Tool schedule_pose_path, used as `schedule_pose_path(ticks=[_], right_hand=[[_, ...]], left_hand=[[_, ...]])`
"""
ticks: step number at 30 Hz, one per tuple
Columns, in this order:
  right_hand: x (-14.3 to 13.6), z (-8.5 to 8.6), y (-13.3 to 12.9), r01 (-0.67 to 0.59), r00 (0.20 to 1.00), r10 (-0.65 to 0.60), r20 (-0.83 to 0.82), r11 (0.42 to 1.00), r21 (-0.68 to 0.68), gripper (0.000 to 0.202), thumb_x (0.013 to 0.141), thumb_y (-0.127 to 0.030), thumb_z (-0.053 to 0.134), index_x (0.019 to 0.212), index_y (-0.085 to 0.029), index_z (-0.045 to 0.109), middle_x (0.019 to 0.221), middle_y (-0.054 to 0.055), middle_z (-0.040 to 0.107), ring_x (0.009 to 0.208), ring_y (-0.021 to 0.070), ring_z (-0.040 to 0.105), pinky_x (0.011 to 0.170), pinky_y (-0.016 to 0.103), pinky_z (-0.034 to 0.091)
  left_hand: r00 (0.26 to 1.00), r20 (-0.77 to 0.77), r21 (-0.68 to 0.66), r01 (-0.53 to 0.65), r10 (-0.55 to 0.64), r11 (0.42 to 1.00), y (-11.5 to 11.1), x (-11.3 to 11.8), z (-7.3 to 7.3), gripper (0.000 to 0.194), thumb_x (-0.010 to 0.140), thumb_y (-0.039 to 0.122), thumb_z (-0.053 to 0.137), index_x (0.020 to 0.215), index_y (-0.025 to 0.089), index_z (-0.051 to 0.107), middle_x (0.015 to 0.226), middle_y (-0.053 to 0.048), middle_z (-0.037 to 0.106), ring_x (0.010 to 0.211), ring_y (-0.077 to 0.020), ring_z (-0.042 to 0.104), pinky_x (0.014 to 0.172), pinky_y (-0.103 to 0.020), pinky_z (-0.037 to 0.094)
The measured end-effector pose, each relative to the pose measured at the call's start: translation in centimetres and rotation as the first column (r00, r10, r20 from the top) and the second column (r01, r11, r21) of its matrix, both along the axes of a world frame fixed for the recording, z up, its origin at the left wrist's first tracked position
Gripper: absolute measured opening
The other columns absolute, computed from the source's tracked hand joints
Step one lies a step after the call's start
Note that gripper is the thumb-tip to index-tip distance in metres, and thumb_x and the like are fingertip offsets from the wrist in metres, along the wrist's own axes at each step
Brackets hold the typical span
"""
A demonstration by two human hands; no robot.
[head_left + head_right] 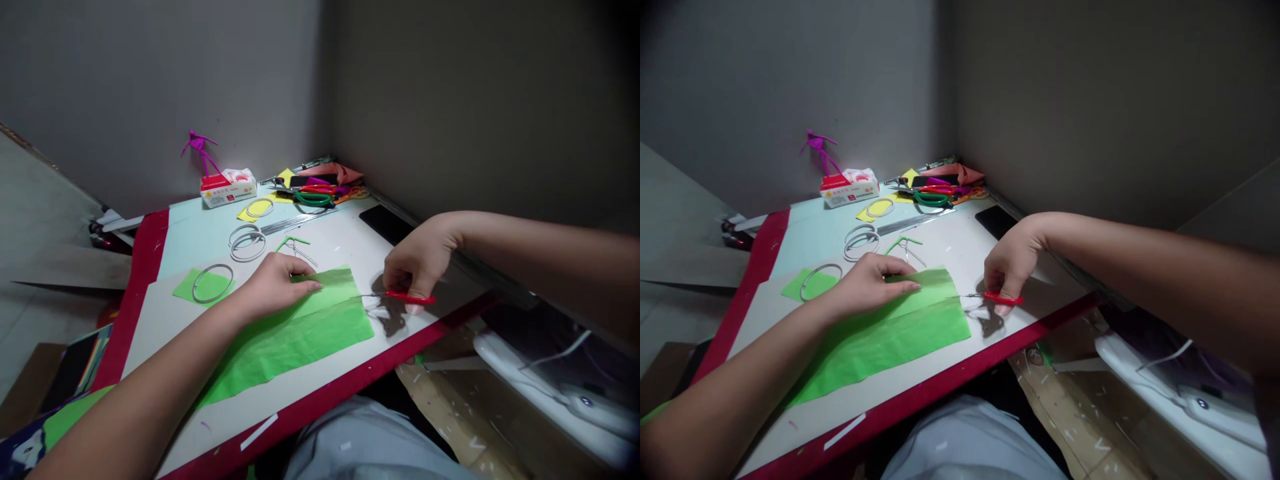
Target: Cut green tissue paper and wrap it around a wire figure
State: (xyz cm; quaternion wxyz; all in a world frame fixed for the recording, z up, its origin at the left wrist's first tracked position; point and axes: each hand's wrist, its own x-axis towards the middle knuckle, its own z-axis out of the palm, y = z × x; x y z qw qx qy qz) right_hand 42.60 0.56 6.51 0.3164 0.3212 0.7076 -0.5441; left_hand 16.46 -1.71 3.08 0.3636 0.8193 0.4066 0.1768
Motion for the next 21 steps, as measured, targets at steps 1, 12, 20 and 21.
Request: schedule_pose_path(ticks=[1,12,20,21], right_hand=[[-0.02,-0.02,0.04,-0.002,1.000,0.002,0.001,1.000,-0.001,0.050,0.056,-0.061,0.077,0.065,-0.015,0.062,0.057,-0.004,0.053,0.058,0.0119,0.046,0.058,0.025,0.036],[-0.17,-0.25,0.39,-0.019,1.000,0.019,-0.020,1.000,-0.015,0.046,0.061,-0.059,0.076,0.069,-0.015,0.064,0.061,-0.003,0.057,0.063,0.0129,0.050,0.062,0.024,0.040],[-0.29,-0.33,0.44,-0.006,1.000,0.006,-0.015,1.000,-0.006,0.046,0.057,-0.058,0.078,0.065,-0.015,0.064,0.060,-0.002,0.058,0.062,0.0137,0.052,0.061,0.025,0.041],[-0.30,-0.34,0.44,-0.002,1.000,0.002,-0.013,1.000,-0.012,0.046,0.057,-0.058,0.078,0.065,-0.015,0.064,0.060,-0.002,0.058,0.062,0.0138,0.052,0.061,0.025,0.041]], left_hand=[[1.000,0.000,0.002,0.004,-0.004,1.000,-0.02,0.00,0.03,0.013,0.076,0.025,0.066,0.077,0.015,0.074,0.077,-0.004,0.074,0.075,-0.0185,0.066,0.069,-0.028,0.048],[1.000,-0.008,0.061,0.022,-0.022,0.998,-0.09,0.01,-0.02,0.012,0.077,0.023,0.065,0.078,0.015,0.074,0.081,-0.005,0.074,0.077,-0.0184,0.066,0.072,-0.029,0.048],[1.000,0.008,0.067,0.023,-0.024,0.997,-0.07,-0.05,-0.08,0.011,0.076,0.021,0.064,0.078,0.016,0.074,0.081,-0.004,0.074,0.077,-0.0180,0.067,0.073,-0.028,0.049],[1.000,0.009,0.066,0.023,-0.024,0.998,-0.06,-0.05,-0.09,0.011,0.076,0.022,0.064,0.078,0.016,0.074,0.081,-0.004,0.074,0.077,-0.0180,0.067,0.073,-0.028,0.049]])
